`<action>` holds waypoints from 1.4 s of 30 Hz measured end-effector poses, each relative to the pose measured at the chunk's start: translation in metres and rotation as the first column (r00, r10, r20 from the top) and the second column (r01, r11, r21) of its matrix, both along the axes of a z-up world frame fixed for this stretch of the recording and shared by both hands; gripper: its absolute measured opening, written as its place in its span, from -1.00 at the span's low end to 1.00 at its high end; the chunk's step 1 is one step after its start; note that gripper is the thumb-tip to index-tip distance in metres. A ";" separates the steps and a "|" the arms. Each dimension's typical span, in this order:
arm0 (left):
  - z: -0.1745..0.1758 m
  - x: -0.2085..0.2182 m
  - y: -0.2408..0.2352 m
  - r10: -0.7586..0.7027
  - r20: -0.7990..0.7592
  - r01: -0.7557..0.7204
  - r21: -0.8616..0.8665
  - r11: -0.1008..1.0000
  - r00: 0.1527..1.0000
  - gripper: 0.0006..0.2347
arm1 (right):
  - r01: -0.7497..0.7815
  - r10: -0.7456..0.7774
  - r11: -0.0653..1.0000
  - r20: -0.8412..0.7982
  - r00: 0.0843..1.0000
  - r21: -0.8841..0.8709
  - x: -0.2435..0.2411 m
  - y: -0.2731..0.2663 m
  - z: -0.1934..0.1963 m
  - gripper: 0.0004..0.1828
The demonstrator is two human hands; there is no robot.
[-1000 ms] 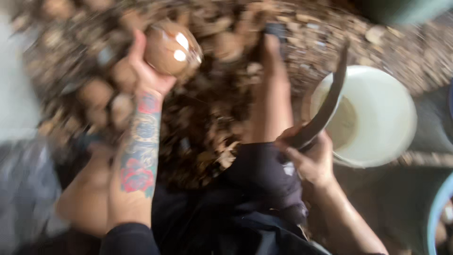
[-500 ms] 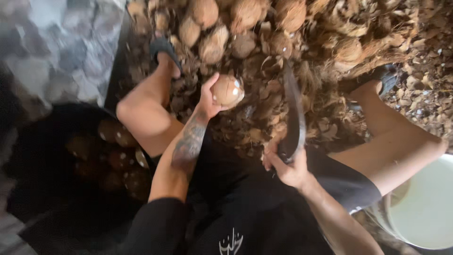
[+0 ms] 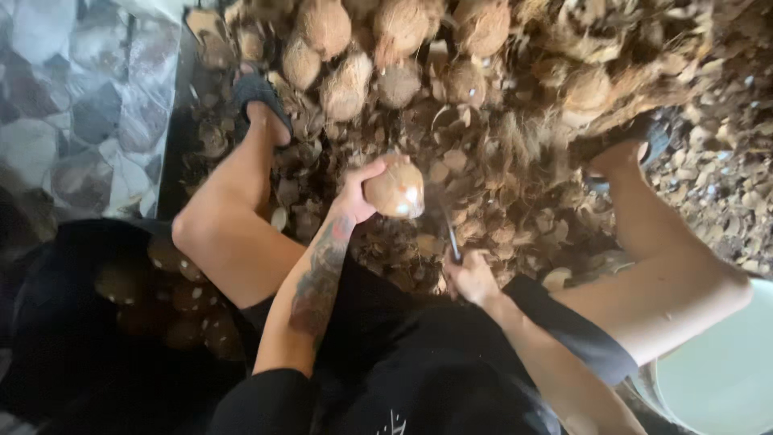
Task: The person sits on the ground and uses a large knife to peel the fibrous husk off coconuts. They repeatedly strike the coconut against the knife to remove the husk, then pour the coconut water into a white bucket. The peeled coconuts are placed into a black bucket.
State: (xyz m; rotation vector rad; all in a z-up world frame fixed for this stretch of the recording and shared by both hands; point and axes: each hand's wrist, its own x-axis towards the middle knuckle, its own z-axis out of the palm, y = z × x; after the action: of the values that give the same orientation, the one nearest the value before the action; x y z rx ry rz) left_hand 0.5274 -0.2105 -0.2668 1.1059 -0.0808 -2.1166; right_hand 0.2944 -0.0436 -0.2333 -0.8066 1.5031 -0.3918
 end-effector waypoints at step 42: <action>-0.015 -0.004 0.028 0.232 -0.016 -0.229 0.101 0.968 0.973 -0.51 | -0.220 0.007 0.672 -0.291 0.957 -0.707 0.012 0.012 0.049 -0.85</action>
State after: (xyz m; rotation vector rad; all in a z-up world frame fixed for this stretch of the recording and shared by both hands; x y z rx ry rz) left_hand 0.5237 -0.1822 -0.2814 1.0867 0.1610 -1.9430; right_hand 0.3067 -0.0312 -0.1841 -1.6506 1.5216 -0.8555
